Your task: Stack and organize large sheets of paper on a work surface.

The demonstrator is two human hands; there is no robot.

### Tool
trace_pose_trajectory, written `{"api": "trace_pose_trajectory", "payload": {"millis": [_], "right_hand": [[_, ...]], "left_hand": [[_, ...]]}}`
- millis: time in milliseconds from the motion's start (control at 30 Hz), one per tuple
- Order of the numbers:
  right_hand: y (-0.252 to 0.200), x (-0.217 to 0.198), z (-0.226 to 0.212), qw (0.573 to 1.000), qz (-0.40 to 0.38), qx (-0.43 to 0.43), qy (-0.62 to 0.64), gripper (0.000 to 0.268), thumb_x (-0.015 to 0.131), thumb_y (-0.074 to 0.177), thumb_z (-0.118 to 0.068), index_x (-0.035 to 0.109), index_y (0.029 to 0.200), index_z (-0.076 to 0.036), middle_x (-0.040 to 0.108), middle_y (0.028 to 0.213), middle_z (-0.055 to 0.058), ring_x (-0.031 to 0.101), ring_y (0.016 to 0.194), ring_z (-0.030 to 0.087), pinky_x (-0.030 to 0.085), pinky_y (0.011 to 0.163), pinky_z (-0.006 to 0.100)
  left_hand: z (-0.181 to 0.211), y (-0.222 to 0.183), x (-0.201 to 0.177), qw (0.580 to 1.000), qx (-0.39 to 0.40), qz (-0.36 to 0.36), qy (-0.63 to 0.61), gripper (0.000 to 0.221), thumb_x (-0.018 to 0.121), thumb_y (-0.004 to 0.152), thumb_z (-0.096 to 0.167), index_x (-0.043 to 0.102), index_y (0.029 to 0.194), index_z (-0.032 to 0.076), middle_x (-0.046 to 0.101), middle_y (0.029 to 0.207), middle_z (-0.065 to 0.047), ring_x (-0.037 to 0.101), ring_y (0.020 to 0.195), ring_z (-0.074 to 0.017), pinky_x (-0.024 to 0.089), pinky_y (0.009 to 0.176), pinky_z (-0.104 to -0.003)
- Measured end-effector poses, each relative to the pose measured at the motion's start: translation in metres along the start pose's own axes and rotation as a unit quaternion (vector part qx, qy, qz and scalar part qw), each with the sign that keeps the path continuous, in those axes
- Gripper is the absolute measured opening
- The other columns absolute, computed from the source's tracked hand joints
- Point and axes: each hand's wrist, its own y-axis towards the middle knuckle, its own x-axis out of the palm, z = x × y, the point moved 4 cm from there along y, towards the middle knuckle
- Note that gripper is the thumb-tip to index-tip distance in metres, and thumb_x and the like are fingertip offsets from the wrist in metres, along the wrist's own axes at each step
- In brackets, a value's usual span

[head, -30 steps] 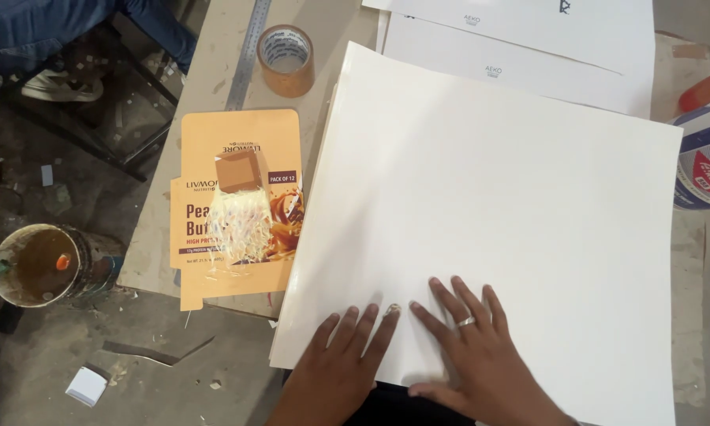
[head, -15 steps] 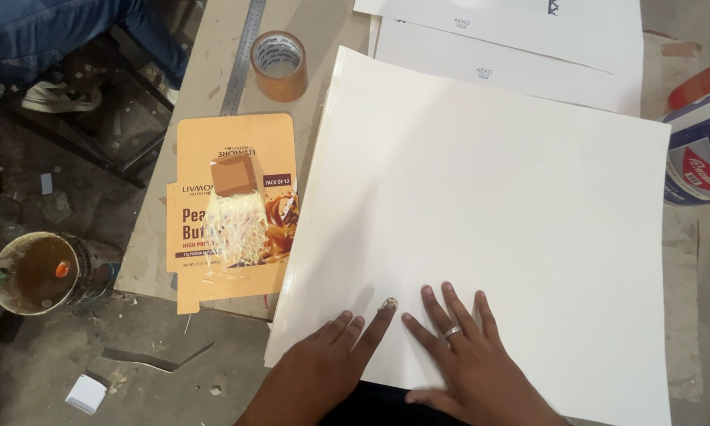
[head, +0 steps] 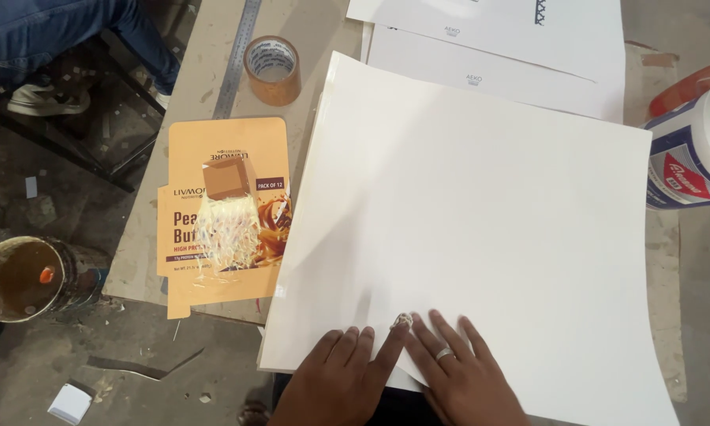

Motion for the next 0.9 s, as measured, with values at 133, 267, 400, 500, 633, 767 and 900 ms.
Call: {"api": "trace_pose_trajectory", "payload": {"millis": [133,267,400,500,633,767,900], "right_hand": [[0.006,-0.007,0.000,0.996,0.044,0.073,-0.004,0.067,0.060,0.083,-0.012,0.046,0.149,-0.014,0.050,0.154,0.008,0.043,0.141,0.032,0.033,0.112,0.055],[0.029,-0.056,0.019,0.989,0.119,0.089,0.014,0.068,0.059,0.080,-0.001,0.052,0.146,-0.015,0.059,0.146,0.006,0.057,0.132,0.028,0.046,0.106,0.049],[0.078,-0.093,0.073,0.951,0.277,0.104,-0.089,0.052,0.055,0.095,0.006,0.060,0.143,-0.014,0.071,0.130,0.006,0.073,0.109,0.025,0.059,0.075,0.038],[0.124,-0.104,0.123,0.935,0.322,0.101,-0.111,0.045,0.056,0.099,0.004,0.063,0.139,-0.015,0.073,0.131,0.007,0.074,0.109,0.027,0.059,0.069,0.037],[0.174,-0.118,0.178,0.909,0.403,0.080,-0.077,0.040,0.057,0.100,0.004,0.070,0.132,-0.015,0.073,0.128,0.008,0.074,0.105,0.026,0.061,0.080,0.037],[0.219,-0.126,0.218,0.900,0.412,0.089,-0.112,0.033,0.061,0.103,0.003,0.072,0.128,-0.015,0.074,0.125,0.008,0.074,0.108,0.027,0.061,0.083,0.037],[0.261,-0.117,0.276,0.915,0.390,0.078,-0.073,0.036,0.064,0.097,0.002,0.076,0.125,-0.017,0.075,0.123,0.007,0.074,0.105,0.026,0.060,0.088,0.037]], "left_hand": [[-0.007,0.004,-0.023,0.997,-0.017,0.070,-0.033,0.046,0.057,0.096,0.015,0.060,0.139,-0.002,0.068,0.118,-0.022,0.067,0.113,-0.0354,0.056,0.099,-0.046],[-0.010,0.003,-0.035,0.986,-0.021,0.161,-0.031,0.031,0.060,0.096,0.019,0.061,0.122,0.002,0.065,0.127,-0.022,0.061,0.124,-0.0388,0.053,0.105,-0.049],[-0.018,0.013,-0.002,0.977,-0.034,0.210,0.012,0.044,0.072,0.100,0.022,0.054,0.134,0.000,0.055,0.147,-0.017,0.050,0.140,-0.0376,0.050,0.116,-0.050],[-0.028,0.040,0.008,0.986,-0.088,0.140,-0.004,0.069,0.073,0.096,0.029,0.041,0.147,-0.004,0.045,0.156,-0.022,0.042,0.146,-0.0418,0.041,0.119,-0.055],[-0.041,0.055,0.029,0.988,-0.147,0.052,-0.006,0.085,0.069,0.089,0.040,0.031,0.152,-0.003,0.037,0.156,-0.024,0.033,0.146,-0.0431,0.025,0.118,-0.064],[-0.040,0.053,0.029,0.989,-0.139,0.052,0.001,0.081,0.066,0.092,0.042,0.033,0.152,-0.001,0.037,0.156,-0.024,0.031,0.147,-0.0419,0.022,0.118,-0.066],[-0.040,0.051,0.033,0.989,-0.137,0.047,-0.004,0.077,0.065,0.093,0.043,0.036,0.150,0.001,0.038,0.156,-0.024,0.030,0.147,-0.0421,0.020,0.118,-0.066]]}}
